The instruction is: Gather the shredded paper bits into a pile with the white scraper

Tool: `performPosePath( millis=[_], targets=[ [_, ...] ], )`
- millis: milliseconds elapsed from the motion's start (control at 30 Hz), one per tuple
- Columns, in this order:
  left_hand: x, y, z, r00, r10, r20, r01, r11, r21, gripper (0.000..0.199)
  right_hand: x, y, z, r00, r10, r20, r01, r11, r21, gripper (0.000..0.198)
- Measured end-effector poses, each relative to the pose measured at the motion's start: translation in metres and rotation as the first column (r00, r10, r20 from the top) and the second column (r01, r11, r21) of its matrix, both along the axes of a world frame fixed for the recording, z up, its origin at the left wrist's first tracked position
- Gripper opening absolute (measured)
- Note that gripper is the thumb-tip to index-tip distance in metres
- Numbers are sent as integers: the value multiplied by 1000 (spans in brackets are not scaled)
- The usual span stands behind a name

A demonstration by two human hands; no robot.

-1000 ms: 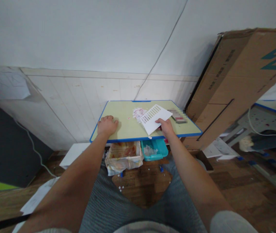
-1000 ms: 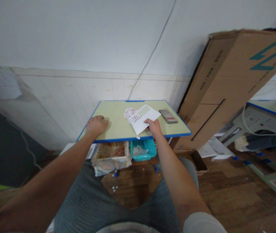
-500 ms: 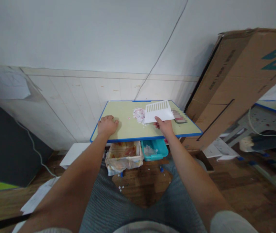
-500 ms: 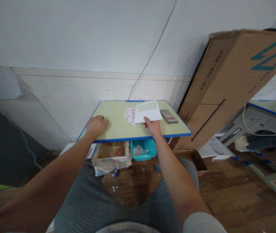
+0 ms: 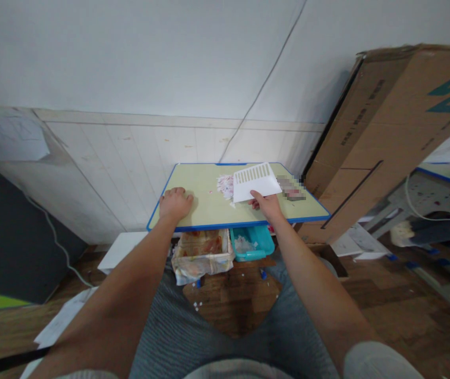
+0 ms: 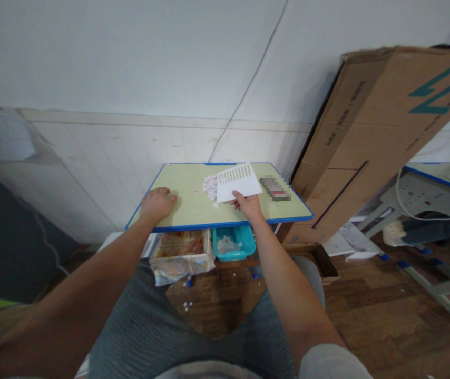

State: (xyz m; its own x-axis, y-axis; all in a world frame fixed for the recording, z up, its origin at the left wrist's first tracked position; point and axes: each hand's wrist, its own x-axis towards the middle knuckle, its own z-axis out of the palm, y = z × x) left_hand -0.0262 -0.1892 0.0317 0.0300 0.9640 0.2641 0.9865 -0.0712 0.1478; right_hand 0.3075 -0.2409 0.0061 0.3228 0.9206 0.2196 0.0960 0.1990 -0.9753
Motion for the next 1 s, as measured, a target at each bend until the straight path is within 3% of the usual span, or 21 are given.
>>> performPosePath(
  millis=[800, 1000],
  targets=[
    [3, -4, 4, 1000, 15, 9, -15, 1000, -6, 55, 0, 3, -3, 998, -29, 49, 29, 1000, 3, 48],
    [2, -1, 1, 1000, 8, -18, -8, 1000, 0, 57, 0, 2, -3, 996, -48, 71, 49, 999, -13, 38]
  ],
)
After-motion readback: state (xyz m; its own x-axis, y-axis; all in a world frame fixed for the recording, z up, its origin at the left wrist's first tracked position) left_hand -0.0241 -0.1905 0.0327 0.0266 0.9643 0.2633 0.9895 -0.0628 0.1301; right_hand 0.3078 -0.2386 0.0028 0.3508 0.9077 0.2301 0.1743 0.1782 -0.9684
